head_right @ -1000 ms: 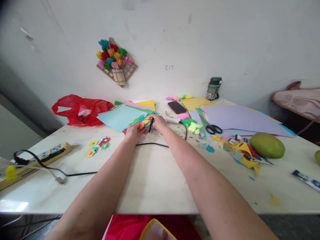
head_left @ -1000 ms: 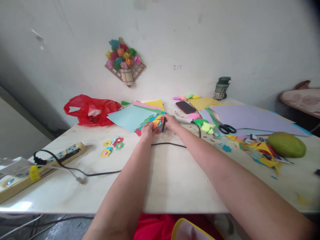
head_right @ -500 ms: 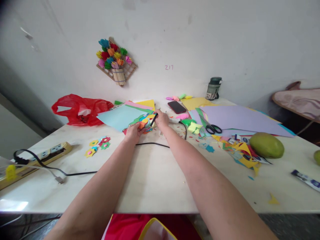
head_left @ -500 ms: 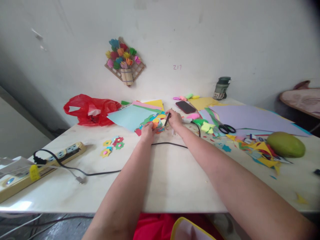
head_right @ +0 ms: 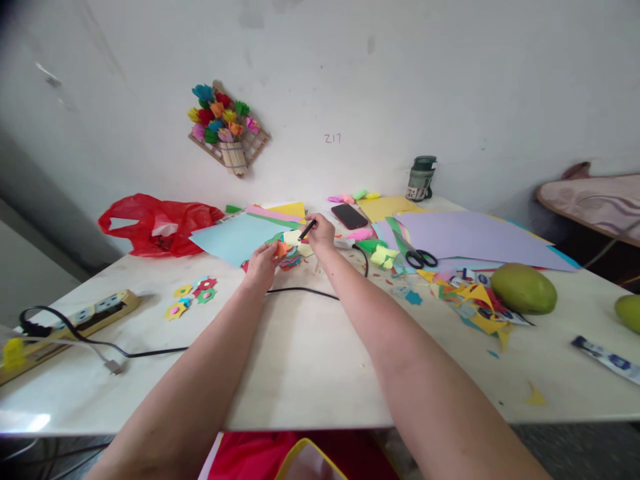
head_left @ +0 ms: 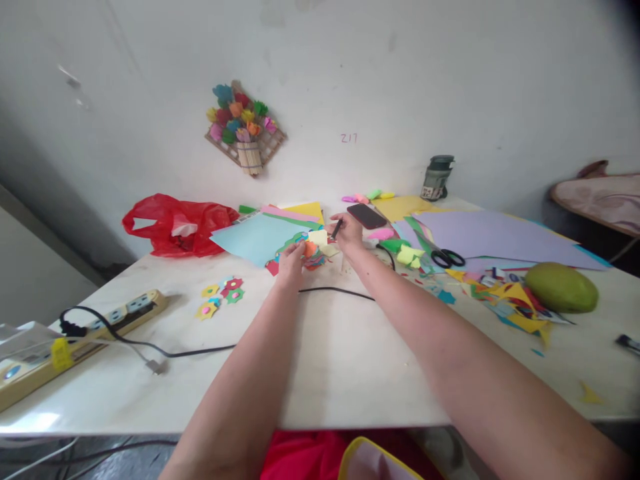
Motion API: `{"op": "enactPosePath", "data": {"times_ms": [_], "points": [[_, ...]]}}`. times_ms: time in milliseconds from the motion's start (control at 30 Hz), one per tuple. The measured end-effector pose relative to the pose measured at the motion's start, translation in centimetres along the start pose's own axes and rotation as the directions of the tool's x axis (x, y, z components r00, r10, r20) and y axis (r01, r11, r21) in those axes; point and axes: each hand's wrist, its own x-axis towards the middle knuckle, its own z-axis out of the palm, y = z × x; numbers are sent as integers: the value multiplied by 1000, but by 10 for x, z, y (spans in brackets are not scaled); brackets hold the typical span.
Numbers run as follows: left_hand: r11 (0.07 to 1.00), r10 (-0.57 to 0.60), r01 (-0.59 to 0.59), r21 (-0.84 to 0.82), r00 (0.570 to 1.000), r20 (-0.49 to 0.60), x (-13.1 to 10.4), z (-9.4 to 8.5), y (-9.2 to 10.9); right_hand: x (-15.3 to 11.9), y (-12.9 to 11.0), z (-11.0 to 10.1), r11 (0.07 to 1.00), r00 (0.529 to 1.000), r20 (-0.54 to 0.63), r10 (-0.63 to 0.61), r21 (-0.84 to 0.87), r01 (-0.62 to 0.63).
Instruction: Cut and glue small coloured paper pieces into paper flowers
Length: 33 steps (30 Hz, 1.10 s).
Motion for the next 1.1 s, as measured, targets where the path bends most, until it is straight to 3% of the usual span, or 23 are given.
{"op": "enactPosePath", "data": {"times_ms": [133, 367, 567, 833, 1033, 1100], "points": [[1000, 15, -17, 12, 991, 135, -3, 1, 0, -11, -17, 0, 965, 994, 19, 111, 238, -112], [981, 100, -115, 156, 990, 99, 2, 0, -6, -22, -32, -13, 959, 983, 83, 161, 221, -176], [950, 135, -181, 253, 973, 189, -5, 10, -5, -26, -23, -34, 989, 978, 205, 46, 126, -73], [896, 110, -193, 400, 969, 220, -20, 26, -2, -28, -8, -55, 996, 996, 71, 57, 58, -61], [962, 20, -113, 248, 936, 351, -26, 30, 3, -36, -7, -58, 1000, 997, 71, 3, 19, -4], [965, 5, -93, 244, 942, 337, -23, 28, 0, -39, -8, -54, 998, 994, 97, -47, -38, 51]]}}
